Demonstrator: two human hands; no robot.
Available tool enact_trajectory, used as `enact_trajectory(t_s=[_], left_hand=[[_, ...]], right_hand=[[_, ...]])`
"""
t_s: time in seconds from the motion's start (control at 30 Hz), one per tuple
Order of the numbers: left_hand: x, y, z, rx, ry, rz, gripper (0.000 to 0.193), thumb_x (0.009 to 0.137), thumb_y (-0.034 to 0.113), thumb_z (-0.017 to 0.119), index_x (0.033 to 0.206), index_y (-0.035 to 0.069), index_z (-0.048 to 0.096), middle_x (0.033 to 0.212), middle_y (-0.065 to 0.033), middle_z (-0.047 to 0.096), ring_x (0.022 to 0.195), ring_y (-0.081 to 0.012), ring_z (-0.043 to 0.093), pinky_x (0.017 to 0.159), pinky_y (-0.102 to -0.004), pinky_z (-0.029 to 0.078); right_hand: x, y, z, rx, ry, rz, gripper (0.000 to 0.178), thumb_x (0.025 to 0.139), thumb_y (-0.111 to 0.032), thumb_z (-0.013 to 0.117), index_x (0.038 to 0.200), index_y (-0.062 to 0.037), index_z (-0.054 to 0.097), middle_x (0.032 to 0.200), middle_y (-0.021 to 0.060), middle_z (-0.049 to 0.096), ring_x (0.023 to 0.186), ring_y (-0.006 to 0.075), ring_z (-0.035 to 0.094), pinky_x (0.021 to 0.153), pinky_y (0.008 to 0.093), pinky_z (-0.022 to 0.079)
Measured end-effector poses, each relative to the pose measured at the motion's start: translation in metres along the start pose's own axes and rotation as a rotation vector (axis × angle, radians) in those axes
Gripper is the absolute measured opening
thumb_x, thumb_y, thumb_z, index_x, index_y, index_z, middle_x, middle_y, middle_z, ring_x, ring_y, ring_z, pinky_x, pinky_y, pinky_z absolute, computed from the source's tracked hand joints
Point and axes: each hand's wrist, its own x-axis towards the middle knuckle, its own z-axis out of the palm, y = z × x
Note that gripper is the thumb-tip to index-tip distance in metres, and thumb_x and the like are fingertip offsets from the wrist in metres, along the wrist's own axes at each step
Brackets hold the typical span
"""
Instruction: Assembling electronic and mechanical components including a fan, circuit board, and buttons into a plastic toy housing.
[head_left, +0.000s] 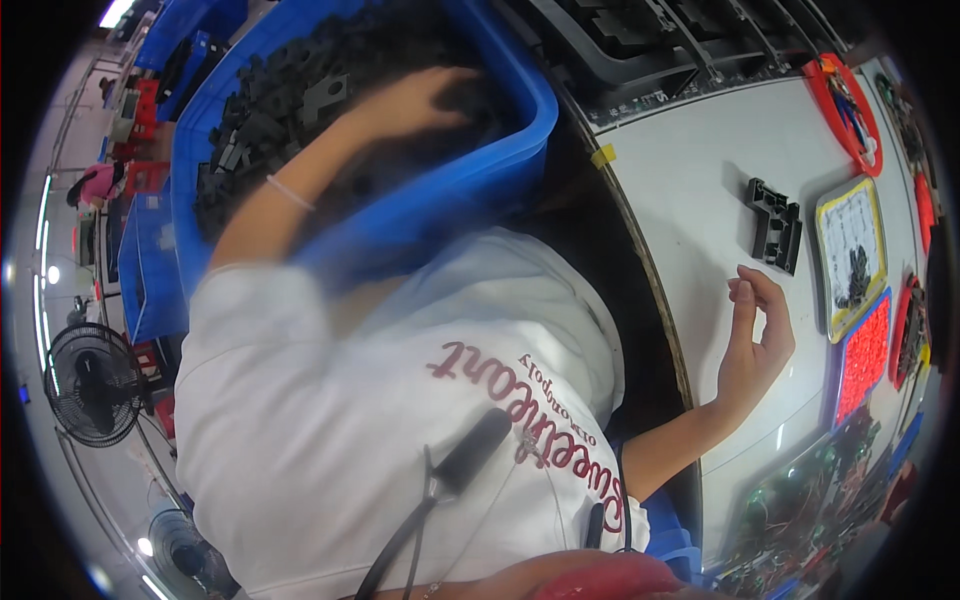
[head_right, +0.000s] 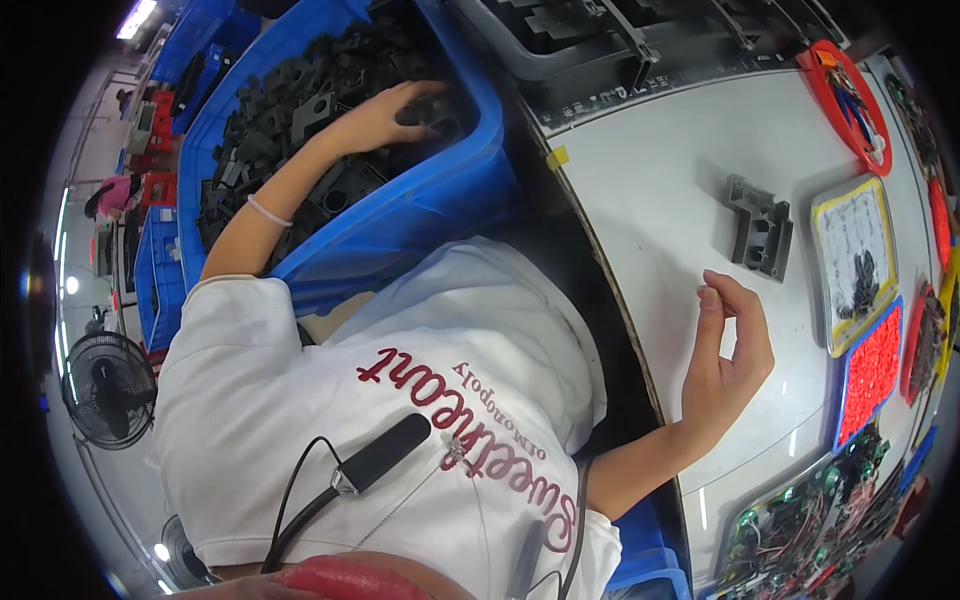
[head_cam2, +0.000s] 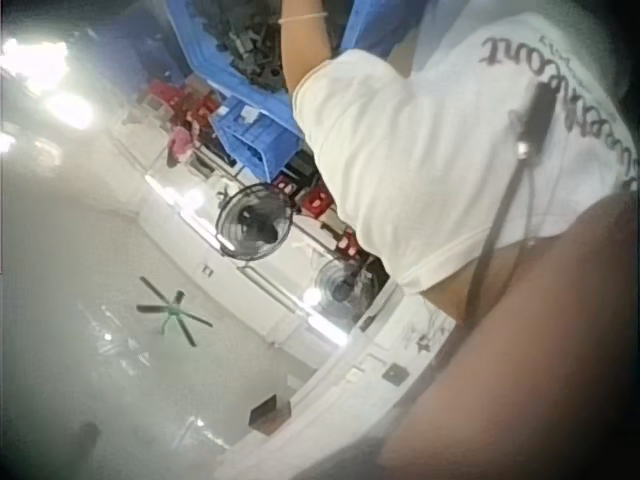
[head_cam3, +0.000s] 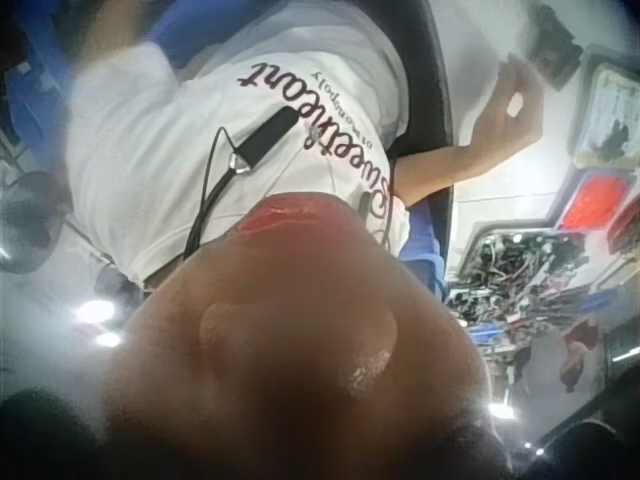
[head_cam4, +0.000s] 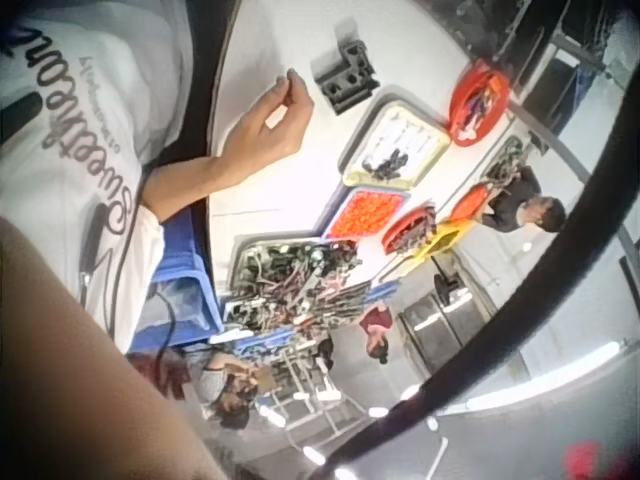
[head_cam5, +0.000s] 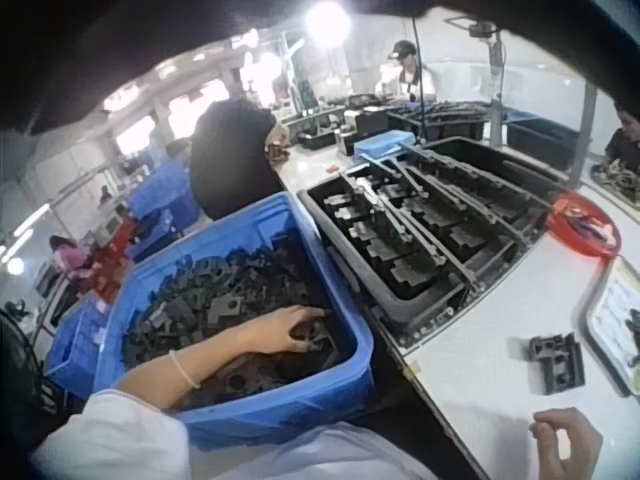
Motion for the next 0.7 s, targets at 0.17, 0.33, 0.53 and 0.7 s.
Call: enact_trajectory(t_s=[0.17, 0.33, 0.53, 0.7], left_hand=[[-0.019, -0.025, -0.032, 0.103, 0.131, -0.294, 0.065, 0.072, 0.024, 0.066, 0.132, 0.015, 0.045, 0.122, -0.0166, 0.058, 0.115, -0.0322, 0.055, 0.095, -0.0384, 0.043], [-0.086, -0.064, -0.085, 0.261, 0.364, -0.460, 0.066, 0.069, 0.019, 0.071, 0.131, 0.017, 0.050, 0.116, -0.0178, 0.059, 0.103, -0.0289, 0.060, 0.092, -0.0354, 0.046], [-0.093, 0.159, -0.067, -0.829, 0.298, 0.135, 0.071, 0.063, 0.012, 0.074, 0.129, -0.001, 0.051, 0.116, -0.0108, 0.058, 0.106, -0.0186, 0.058, 0.095, -0.0299, 0.045], [-0.028, 0.231, 0.049, -0.795, 0.162, 0.446, 0.067, 0.073, 0.016, 0.077, 0.134, 0.011, 0.051, 0.115, -0.0075, 0.051, 0.094, -0.0168, 0.055, 0.078, -0.0270, 0.049]], right_hand=[[-0.003, 0.007, -0.003, -0.121, 0.097, -0.006, 0.010, 0.089, -0.006, 0.059, 0.094, -0.0007, 0.066, 0.083, 0.0082, 0.067, 0.073, 0.0152, 0.061, 0.069, 0.0269, 0.047], [0.000, 0.007, -0.009, -0.172, 0.069, -0.041, 0.010, 0.089, -0.005, 0.059, 0.094, -0.0012, 0.066, 0.083, 0.0080, 0.067, 0.074, 0.0164, 0.061, 0.070, 0.0273, 0.048], [-0.012, -0.003, -0.012, 0.376, -0.019, -0.044, 0.025, 0.087, -0.013, 0.061, 0.103, 0.0051, 0.063, 0.090, 0.0131, 0.065, 0.080, 0.0180, 0.060, 0.077, 0.0286, 0.046], [-0.021, -0.021, -0.010, 0.770, -0.163, 0.187, 0.065, 0.078, -0.033, 0.073, 0.128, -0.0001, 0.049, 0.112, 0.0128, 0.057, 0.086, 0.0147, 0.058, 0.078, 0.0268, 0.047]])
